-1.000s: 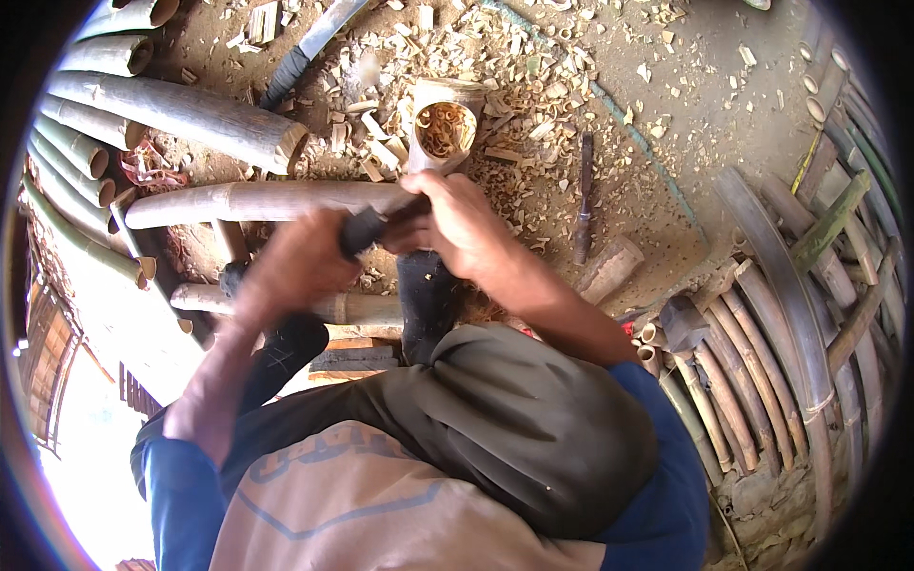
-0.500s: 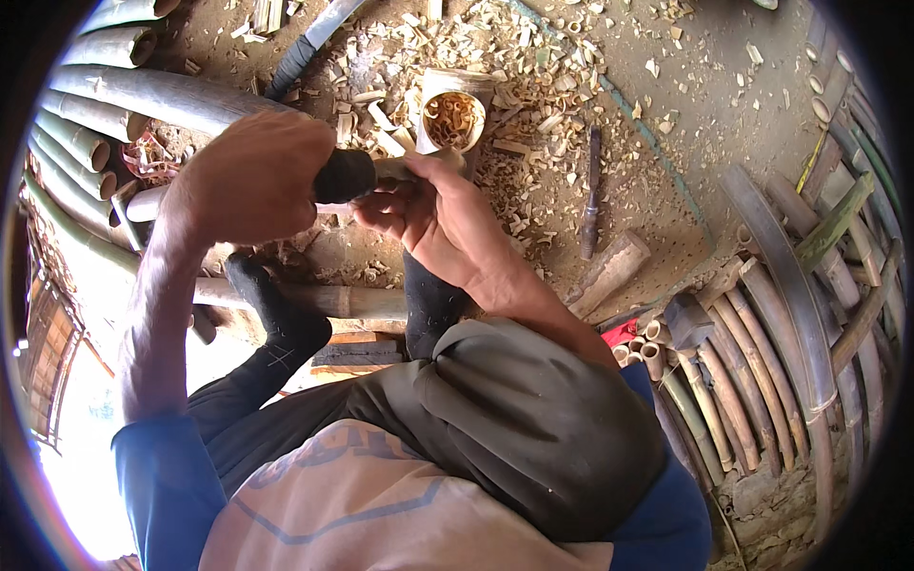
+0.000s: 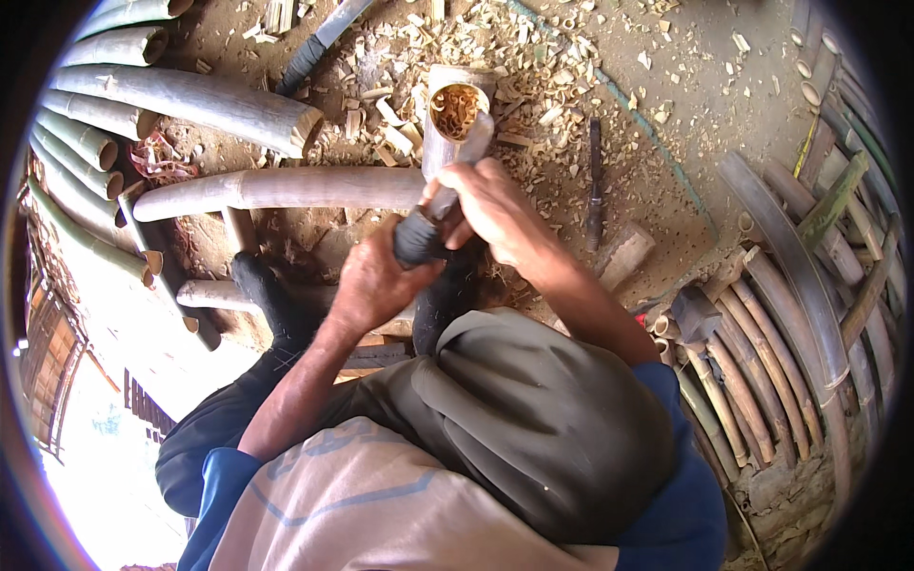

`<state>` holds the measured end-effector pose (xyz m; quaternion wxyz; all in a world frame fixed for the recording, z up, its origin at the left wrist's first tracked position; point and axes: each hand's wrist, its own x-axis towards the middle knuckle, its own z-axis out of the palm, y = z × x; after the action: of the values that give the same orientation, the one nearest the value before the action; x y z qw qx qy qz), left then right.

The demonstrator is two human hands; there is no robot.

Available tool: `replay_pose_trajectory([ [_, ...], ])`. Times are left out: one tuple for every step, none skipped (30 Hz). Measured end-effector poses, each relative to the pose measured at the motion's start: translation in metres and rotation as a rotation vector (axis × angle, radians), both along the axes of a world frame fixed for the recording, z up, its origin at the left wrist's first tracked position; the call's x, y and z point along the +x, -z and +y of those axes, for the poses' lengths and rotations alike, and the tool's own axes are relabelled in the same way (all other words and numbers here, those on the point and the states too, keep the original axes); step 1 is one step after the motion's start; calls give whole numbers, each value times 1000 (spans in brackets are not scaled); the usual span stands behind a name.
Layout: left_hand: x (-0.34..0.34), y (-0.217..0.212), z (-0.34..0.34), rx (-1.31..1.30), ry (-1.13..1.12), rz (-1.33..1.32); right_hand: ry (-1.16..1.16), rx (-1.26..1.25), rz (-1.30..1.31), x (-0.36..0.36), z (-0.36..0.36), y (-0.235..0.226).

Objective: The person carves a hole into a bamboo pole using a knife and a wooden mallet, then fits another bamboo pole into the carved joint.

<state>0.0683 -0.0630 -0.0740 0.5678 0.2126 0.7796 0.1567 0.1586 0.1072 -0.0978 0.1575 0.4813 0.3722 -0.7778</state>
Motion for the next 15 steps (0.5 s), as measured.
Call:
replay_pose_trajectory([
  [-8,3,-5,-42,6,54,13,-44,-8,-8,-4,7],
  [-15,21,-16,-62,-74,43,53,-60,30,-15,-7,17],
  [-31,25,-15,-66,-88,110,133,-92,64,-23,-12,28],
  [-52,32,-14,-14,-78,167,213,-129,102,-30,-13,34],
  [-76,28,-2,73,-54,206,269,-164,168,-35,-13,34],
  [-98,16,17,-50,109,302,352,-225,232,-37,-15,35],
  [-112,2,31,-92,171,363,415,-236,278,-40,-18,35],
  [-122,-14,44,-144,229,406,466,-271,334,-46,-20,34],
  [-123,-23,53,-68,320,545,514,-304,404,-45,-21,34],
  [-123,-31,67,21,406,687,610,-375,450,-45,-20,36],
  [-124,-41,87,1,507,719,705,-447,497,-46,-21,39],
  [-123,-55,108,-23,604,749,794,-524,539,-45,-24,39],
  [-119,-63,123,-43,698,776,869,-642,605,-42,-22,44],
  [-113,-62,129,107,801,868,938,-821,741,-39,-21,58],
  [-104,-61,136,110,846,866,978,-817,709,-35,-20,59],
])
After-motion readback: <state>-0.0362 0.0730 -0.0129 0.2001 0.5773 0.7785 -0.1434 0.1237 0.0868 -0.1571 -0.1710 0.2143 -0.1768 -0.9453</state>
